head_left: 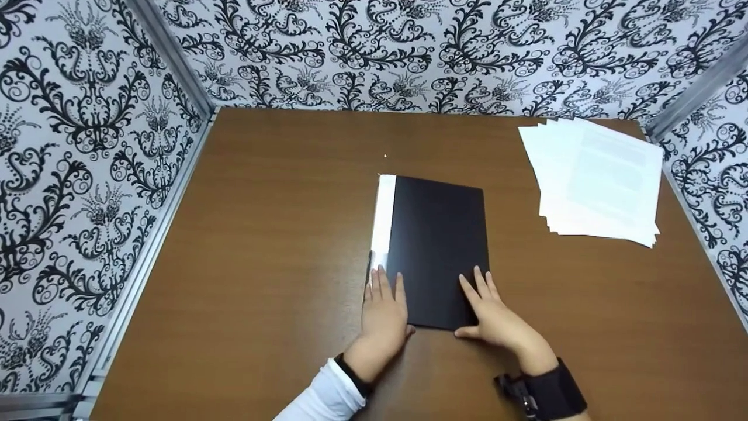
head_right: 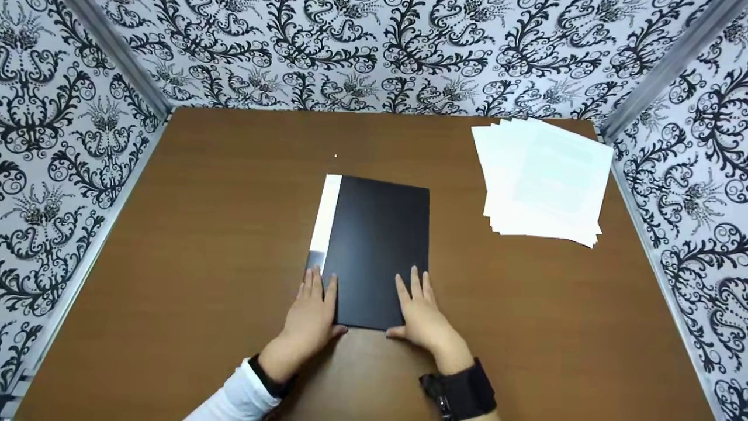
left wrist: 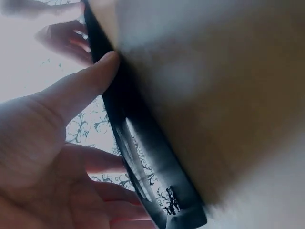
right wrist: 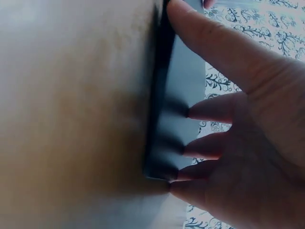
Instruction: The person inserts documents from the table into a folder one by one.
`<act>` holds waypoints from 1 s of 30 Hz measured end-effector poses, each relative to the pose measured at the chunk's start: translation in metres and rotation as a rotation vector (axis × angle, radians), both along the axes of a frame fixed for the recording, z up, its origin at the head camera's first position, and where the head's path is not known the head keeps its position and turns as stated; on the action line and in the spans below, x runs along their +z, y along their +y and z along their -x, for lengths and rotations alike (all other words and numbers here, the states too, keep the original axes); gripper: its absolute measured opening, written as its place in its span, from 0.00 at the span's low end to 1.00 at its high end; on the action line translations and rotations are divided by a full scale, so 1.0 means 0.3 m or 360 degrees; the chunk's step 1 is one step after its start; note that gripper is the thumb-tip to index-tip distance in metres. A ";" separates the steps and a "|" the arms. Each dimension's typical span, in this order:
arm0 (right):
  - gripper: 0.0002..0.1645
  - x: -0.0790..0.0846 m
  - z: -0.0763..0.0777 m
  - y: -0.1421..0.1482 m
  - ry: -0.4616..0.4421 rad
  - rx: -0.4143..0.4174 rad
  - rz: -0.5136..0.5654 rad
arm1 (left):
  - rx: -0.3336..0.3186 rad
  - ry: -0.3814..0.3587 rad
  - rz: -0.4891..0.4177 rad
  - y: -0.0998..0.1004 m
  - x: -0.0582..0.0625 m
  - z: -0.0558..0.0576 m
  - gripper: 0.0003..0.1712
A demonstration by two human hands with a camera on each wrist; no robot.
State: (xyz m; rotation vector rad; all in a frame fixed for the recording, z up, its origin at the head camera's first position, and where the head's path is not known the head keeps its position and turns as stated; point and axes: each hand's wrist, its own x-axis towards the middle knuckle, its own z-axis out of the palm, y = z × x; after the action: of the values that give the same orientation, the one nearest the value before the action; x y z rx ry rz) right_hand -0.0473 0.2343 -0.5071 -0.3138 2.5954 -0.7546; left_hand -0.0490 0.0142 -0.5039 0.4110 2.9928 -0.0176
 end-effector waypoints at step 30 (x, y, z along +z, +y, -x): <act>0.64 0.031 0.001 0.124 0.0289 -0.0289 0.0248 | -0.0102 -0.0294 -0.0783 -0.084 0.029 0.055 0.44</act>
State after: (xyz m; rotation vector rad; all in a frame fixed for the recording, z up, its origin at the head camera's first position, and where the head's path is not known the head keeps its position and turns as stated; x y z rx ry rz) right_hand -0.0475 0.2714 -0.4977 -0.2021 2.7682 -1.0387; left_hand -0.0655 -0.0109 -0.4953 0.5208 2.7722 0.7187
